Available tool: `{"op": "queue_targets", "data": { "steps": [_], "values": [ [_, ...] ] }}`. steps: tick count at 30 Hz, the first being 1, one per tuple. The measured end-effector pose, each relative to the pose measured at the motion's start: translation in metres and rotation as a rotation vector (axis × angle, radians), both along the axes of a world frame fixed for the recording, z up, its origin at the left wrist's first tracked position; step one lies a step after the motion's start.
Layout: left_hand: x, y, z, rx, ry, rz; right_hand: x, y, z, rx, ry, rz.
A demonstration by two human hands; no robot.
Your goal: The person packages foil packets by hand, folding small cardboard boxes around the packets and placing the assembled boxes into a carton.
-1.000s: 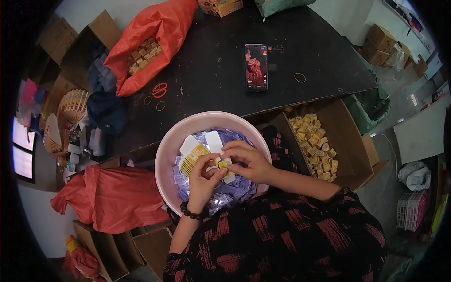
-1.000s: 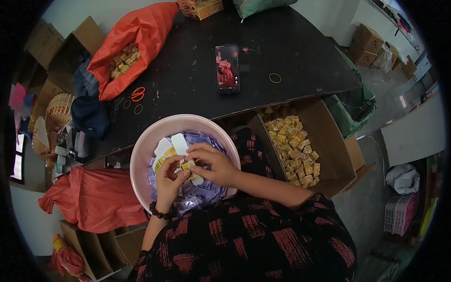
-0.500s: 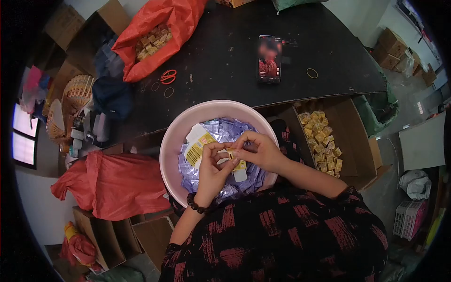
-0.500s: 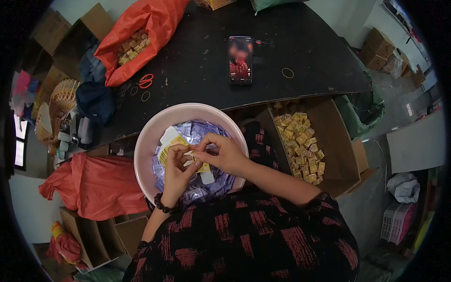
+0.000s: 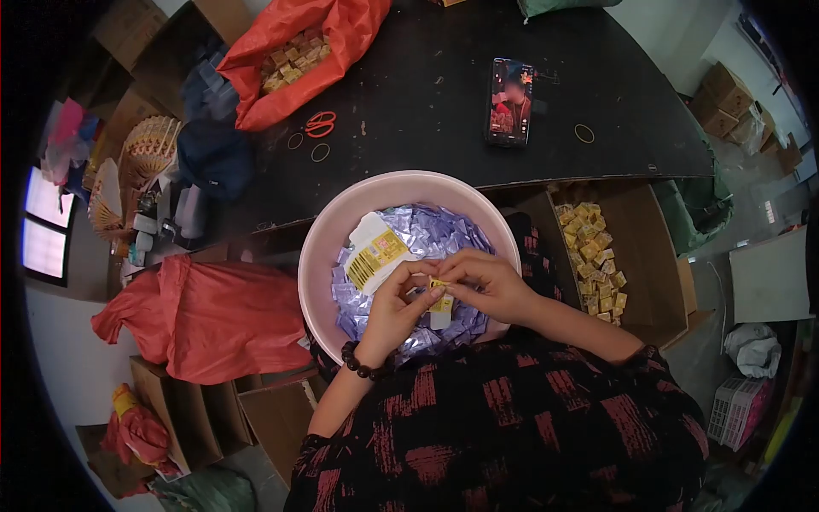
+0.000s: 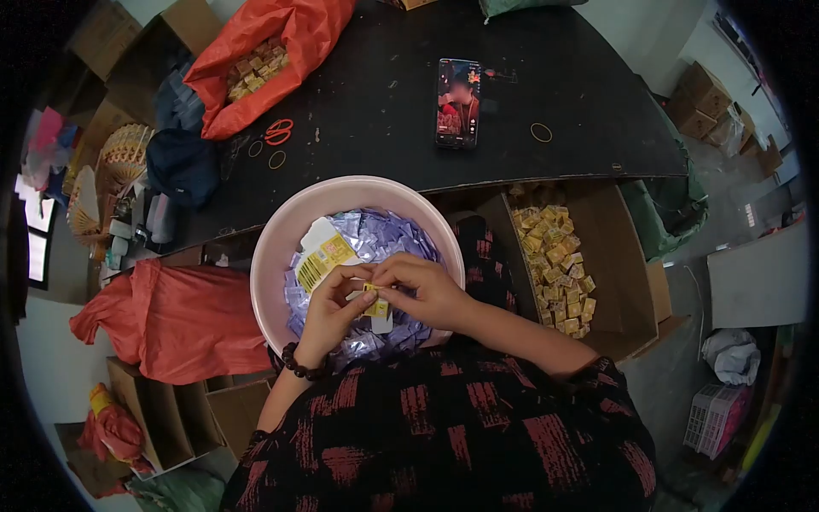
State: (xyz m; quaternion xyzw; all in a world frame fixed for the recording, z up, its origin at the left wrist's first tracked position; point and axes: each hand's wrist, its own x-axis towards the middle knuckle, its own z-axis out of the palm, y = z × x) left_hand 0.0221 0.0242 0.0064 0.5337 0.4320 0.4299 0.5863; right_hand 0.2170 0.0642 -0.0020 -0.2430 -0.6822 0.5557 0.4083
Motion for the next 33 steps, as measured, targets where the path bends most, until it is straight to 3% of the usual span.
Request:
{"op": "queue_targets", "data": {
  "steps": [3,4,5,6,8,9,11,14,18,24,27,29,31,33],
  "values": [
    [-0.009,-0.004,-0.013,-0.024,-0.048,0.009,0.0,0.003,-0.004,0.019,-0.02,0.065],
    [-0.013,-0.004,-0.012,-0.023,-0.048,0.011,-0.001,0.008,-0.001,0.047,-0.189,0.02],
    [-0.016,-0.004,-0.008,-0.144,-0.201,0.2,-0.002,0.015,0.001,0.075,-0.357,-0.025],
    [-0.02,-0.004,-0.005,-0.263,-0.354,0.389,-0.007,0.024,-0.007,0.076,-0.357,-0.023],
    [-0.038,0.001,-0.009,-0.277,-0.475,0.424,-0.026,0.047,-0.038,0.438,-0.606,-0.248],
    [-0.043,0.002,-0.007,-0.273,-0.543,0.469,-0.035,0.059,-0.043,0.442,-0.603,-0.251],
    [-0.044,0.003,0.0,-0.258,-0.595,0.527,-0.05,0.077,-0.049,0.612,-1.034,-0.073],
    [-0.046,-0.001,0.006,-0.241,-0.576,0.482,-0.062,0.086,-0.064,0.629,-1.103,-0.124],
    [-0.056,0.0,-0.002,-0.308,-0.683,0.457,-0.046,0.099,-0.057,0.586,-1.096,0.037],
    [-0.053,0.003,-0.014,-0.296,-0.605,0.524,-0.039,0.099,-0.045,0.81,-1.008,0.09],
    [-0.053,0.002,-0.022,-0.19,-0.4,0.59,-0.031,0.086,-0.015,0.699,-0.735,0.014],
    [-0.047,0.0,-0.019,-0.181,-0.326,0.496,-0.027,0.065,0.014,0.188,-0.281,-0.147],
    [-0.032,0.0,-0.006,-0.207,-0.387,0.37,-0.029,0.044,0.029,0.17,-0.246,-0.271],
    [-0.021,-0.001,0.001,-0.208,-0.473,0.324,-0.032,0.037,0.019,0.573,-0.289,-0.386]
  ]
}}
